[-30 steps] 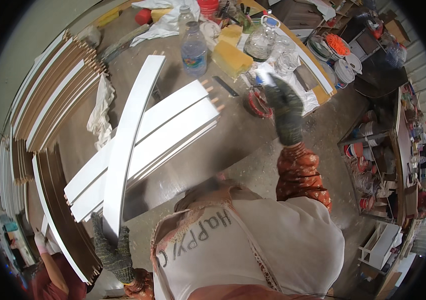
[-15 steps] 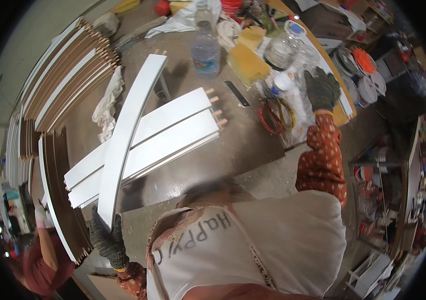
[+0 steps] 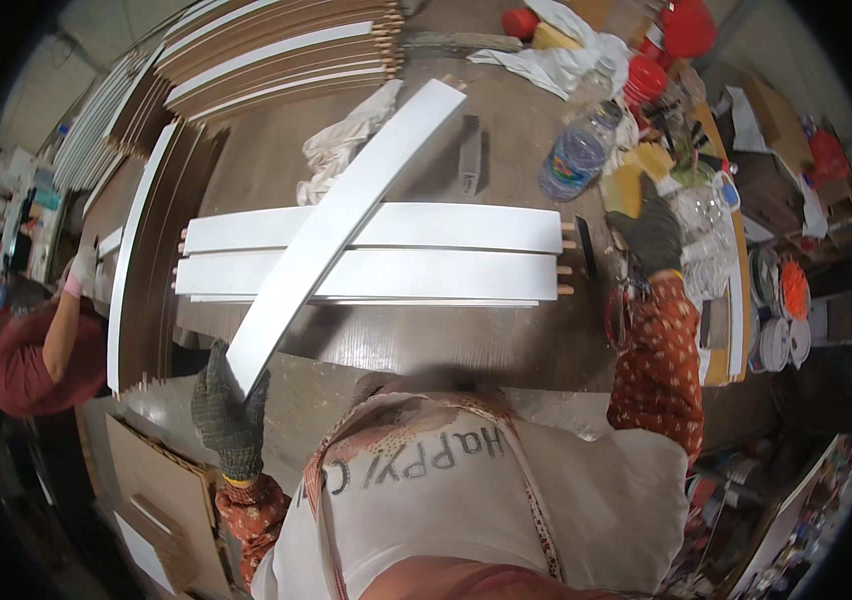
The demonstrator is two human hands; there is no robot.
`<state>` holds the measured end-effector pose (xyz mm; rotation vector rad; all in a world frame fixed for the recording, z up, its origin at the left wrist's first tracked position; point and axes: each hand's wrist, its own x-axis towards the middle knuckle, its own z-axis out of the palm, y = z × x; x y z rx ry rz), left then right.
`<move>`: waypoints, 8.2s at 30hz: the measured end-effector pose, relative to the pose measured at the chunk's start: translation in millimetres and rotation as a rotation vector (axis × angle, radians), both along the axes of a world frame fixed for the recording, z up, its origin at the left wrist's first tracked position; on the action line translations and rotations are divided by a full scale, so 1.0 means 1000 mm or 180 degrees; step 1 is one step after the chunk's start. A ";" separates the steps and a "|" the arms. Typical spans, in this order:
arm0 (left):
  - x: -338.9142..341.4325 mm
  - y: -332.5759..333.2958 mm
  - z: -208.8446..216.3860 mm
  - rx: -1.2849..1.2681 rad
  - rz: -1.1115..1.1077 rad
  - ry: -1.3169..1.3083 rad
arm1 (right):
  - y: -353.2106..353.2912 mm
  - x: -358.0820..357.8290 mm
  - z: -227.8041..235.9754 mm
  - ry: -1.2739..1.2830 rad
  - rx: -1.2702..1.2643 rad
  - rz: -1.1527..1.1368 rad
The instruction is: The person handles white wooden slats, wiping them with a cloth and a sponge on a metal workbench.
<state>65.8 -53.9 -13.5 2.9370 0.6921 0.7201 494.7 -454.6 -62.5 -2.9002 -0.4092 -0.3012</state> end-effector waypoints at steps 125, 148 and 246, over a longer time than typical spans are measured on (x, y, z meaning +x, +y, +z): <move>-0.058 0.047 -0.002 0.0313 -0.0384 0.0220 | 0.428 -0.198 0.082 -0.1915 -0.0230 0.4719; -0.021 0.064 0.010 -0.1519 -0.0612 0.0389 | 0.390 -0.101 0.145 -0.0436 -0.0876 0.3299; 0.082 0.045 0.019 0.0289 -0.1152 0.0451 | 0.119 -0.218 0.095 0.0178 0.2535 0.1694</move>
